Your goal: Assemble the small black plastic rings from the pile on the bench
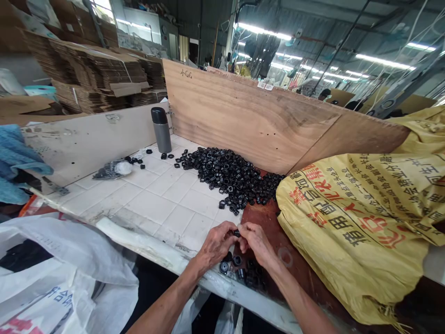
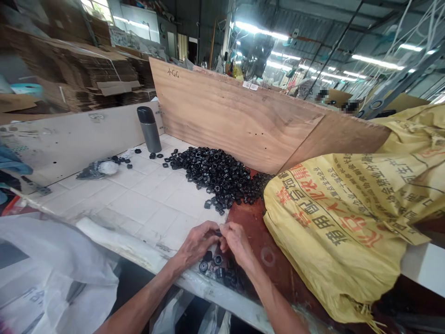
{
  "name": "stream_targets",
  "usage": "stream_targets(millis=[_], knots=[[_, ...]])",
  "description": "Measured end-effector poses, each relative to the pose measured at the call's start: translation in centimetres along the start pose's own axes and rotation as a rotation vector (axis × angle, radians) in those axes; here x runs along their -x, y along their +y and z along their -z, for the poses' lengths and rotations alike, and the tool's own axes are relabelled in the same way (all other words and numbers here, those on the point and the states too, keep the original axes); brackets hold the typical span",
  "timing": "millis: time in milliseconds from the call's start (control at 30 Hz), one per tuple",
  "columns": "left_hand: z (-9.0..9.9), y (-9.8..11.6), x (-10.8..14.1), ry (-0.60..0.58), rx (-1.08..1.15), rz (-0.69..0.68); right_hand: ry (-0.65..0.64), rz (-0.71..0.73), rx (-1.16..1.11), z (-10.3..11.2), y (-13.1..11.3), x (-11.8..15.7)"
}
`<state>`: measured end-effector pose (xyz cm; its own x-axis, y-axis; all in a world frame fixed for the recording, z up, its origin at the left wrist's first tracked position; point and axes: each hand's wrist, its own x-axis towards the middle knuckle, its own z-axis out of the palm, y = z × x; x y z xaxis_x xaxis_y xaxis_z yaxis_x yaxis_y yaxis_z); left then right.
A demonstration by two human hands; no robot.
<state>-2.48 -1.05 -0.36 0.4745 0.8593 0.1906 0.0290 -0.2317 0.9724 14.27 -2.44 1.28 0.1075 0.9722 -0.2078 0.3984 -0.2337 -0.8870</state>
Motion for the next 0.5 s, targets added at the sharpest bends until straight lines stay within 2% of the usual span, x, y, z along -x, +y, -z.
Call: stream_targets(millis=[33, 100, 200, 267, 333, 433, 500], knots=[[0.0, 0.1, 0.1, -0.015, -0.061, 0.011, 0.003, 0.052, 0.079, 0.5, 0.3, -0.6], [-0.1, 0.1, 0.0, -0.022, -0.151, 0.059, 0.116, 0.253, 0.264, 1.2, 1.0, -2.0], [-0.4, -0.5, -0.8, 0.133, -0.138, 0.17, 0.229, 0.507, 0.438, 1.1, 1.8, -4.2], [-0.6, -1.1, -1.6, 0.25, -0.024, 0.256, 0.227, 0.561, 0.517, 0.3, 2.1, -5.2], [-0.6, -1.7, -2.5, 0.306, 0.093, 0.347, 0.241, 0.562, 0.564, -0.5, 2.4, -5.7], [-0.2, -2.4, -3.3, 0.315, 0.112, 0.433, 0.206, 0.573, 0.549, -1.0, 2.8, -5.6], [0.2, -2.8, -3.7, 0.296, 0.022, 0.399, 0.169, 0.601, 0.488, -0.9, 3.0, -5.3]])
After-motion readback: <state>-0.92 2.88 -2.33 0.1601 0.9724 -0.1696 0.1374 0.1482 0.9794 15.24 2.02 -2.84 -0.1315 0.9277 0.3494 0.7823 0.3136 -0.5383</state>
